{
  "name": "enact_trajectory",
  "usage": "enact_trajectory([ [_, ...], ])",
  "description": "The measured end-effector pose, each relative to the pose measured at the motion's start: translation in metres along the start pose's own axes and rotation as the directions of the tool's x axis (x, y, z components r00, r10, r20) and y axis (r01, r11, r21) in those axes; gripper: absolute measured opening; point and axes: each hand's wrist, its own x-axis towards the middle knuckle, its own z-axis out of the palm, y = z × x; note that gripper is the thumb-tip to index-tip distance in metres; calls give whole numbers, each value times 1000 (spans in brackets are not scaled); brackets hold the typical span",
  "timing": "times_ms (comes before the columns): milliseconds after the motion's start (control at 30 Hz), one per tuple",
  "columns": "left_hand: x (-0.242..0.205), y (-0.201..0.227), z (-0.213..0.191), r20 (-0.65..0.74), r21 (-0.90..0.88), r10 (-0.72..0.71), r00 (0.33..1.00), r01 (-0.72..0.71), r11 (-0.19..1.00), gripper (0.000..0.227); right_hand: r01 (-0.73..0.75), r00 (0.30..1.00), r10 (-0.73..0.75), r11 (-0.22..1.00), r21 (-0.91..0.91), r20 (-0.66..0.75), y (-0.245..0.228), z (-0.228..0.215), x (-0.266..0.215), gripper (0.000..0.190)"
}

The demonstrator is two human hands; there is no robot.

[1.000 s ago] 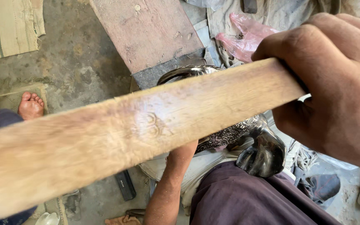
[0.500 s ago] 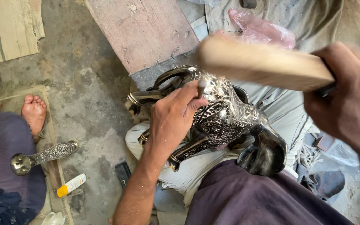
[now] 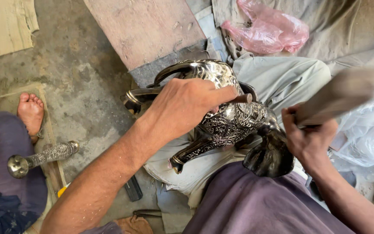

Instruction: The person uses a small metal punch and a wooden mallet to engrave intricate patterns onto a silver-colored metal elephant figurine. They repeatedly position the punch on the surface and strike it with the mallet to create detailed designs.

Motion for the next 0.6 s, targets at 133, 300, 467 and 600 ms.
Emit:
enact_trajectory([
  [133,4,3,-3,57,80,45,997,-50,996,29,-6,993,33,971,239,-111,12,15,-10,25],
  [300,1,3,8,123,91,-22,992,11,996,25,145,987,-147,989,-26,-66,16,13,-3,20],
  [467,-52,11,7,-483,-278,-200,853,67,958,24,-142,969,173,974,-176,178,11,-3,12,40],
  [600,-74,31,46,-539,-688,-671,509,193,699,23,-232,918,289,947,-224,272,-12,-13,29,43],
])
